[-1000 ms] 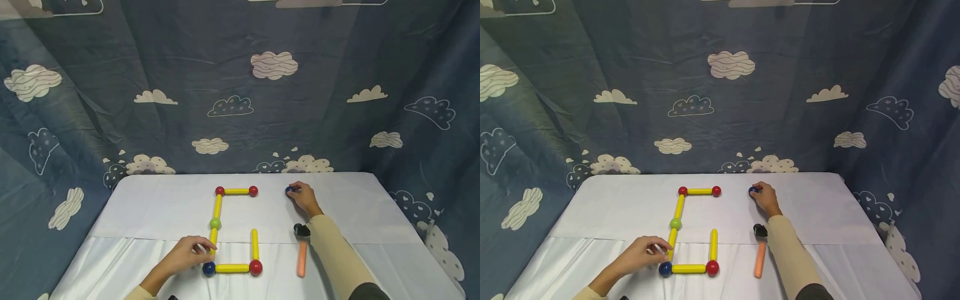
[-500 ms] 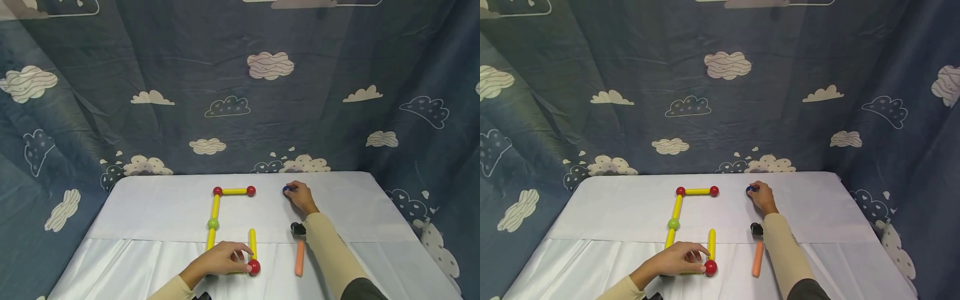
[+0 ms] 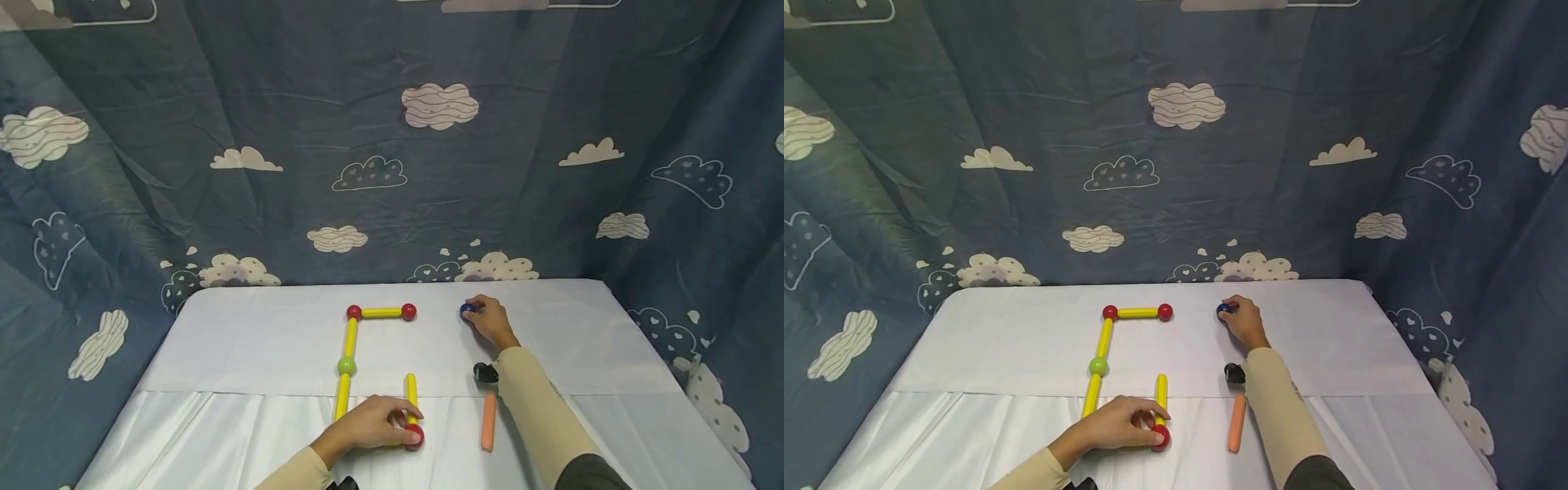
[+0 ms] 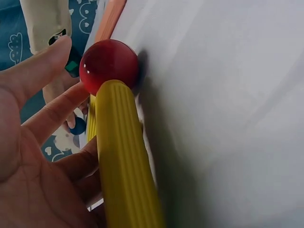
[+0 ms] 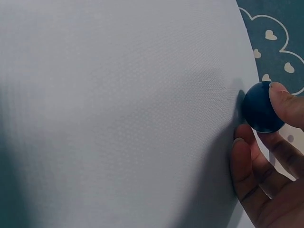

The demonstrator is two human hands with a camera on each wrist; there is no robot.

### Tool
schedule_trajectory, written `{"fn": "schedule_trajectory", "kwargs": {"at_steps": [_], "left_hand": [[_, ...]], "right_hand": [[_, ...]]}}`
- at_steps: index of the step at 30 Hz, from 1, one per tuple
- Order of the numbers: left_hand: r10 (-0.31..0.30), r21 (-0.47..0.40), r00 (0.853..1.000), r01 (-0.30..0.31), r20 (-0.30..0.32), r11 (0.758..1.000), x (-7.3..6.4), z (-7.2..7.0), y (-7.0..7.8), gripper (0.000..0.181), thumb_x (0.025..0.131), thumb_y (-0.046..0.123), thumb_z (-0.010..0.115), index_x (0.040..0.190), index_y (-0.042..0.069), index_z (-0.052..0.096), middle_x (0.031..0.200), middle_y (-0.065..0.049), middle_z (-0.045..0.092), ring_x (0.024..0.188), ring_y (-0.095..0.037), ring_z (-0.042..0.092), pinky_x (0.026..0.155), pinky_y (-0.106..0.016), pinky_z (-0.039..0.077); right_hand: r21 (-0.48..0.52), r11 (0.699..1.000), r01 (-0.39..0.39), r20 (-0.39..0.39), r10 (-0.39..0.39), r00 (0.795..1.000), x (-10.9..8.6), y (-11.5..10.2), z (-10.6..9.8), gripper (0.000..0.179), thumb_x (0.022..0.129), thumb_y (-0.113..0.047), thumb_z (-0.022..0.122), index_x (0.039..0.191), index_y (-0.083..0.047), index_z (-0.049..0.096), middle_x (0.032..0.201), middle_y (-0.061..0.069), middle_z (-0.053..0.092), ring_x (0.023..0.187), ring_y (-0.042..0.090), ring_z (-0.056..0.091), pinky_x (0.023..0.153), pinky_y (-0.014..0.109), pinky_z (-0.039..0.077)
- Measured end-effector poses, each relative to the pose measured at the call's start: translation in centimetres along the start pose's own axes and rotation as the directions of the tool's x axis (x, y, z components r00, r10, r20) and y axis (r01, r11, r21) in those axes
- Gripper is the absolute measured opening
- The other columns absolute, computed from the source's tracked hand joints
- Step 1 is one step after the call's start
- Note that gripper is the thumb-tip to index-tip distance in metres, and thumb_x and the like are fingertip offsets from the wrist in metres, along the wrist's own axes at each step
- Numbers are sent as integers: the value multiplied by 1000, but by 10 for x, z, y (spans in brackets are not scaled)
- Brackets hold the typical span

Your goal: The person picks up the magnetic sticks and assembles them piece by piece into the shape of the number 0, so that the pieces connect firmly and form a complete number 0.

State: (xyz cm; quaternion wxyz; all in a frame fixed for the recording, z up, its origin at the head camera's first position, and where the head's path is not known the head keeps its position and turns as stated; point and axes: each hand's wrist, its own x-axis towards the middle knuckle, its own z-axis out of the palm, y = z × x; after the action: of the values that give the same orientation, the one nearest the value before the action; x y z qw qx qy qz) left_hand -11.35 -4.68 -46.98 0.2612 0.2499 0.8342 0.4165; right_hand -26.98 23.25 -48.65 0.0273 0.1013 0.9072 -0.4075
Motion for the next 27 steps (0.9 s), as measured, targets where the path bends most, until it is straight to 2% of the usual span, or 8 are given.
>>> {"fn": "schedule_trajectory", "kwargs": {"at_steps": [3,10,14,19,23,27], "left_hand": [[1,9,1000,-1,0,1000,4,2,0,26,82,30,77,105,19,72,77,13,58,68,0,50,64,-19,41],[-18,16,1000,18,-6,1000,7,4,-1,20,81,27,78,99,19,73,74,12,57,69,-1,48,64,-20,38],[-23,-3,1000,23,-16,1000,7,4,-1,18,81,25,78,97,20,73,74,11,57,69,-2,48,64,-21,37],[-26,-4,999,26,-23,1000,5,6,-3,19,80,25,79,97,22,72,77,10,57,66,-4,48,63,-21,39],[-18,-11,999,18,-27,1000,6,7,-4,20,80,26,79,98,23,72,79,11,57,67,-3,48,62,-20,40],[-12,-15,999,12,-36,1000,7,8,-6,20,79,25,80,97,23,72,80,12,57,67,-3,48,62,-19,41]], "right_hand": [[4,1000,1,-1,-1,1000,0,0,0,33,92,-8,64,124,-1,59,121,22,55,109,35,49,93,47,42],[4,1000,0,2,0,1000,2,2,0,32,91,-8,65,122,-1,60,123,23,55,117,38,47,104,55,32],[8,1000,-12,9,12,1000,2,2,-1,33,92,-10,65,123,-2,59,125,23,54,118,38,46,103,54,34],[11,1000,-22,40,22,999,1,4,-1,34,93,-11,64,125,-6,58,125,23,52,107,34,50,84,40,48],[22,1000,-3,60,2,998,-2,6,0,33,92,-11,64,125,-6,58,122,22,54,91,27,57,67,28,48],[92,995,40,103,-49,993,-8,6,1,33,92,-8,64,124,-4,59,115,22,57,79,22,61,64,27,50]]}}
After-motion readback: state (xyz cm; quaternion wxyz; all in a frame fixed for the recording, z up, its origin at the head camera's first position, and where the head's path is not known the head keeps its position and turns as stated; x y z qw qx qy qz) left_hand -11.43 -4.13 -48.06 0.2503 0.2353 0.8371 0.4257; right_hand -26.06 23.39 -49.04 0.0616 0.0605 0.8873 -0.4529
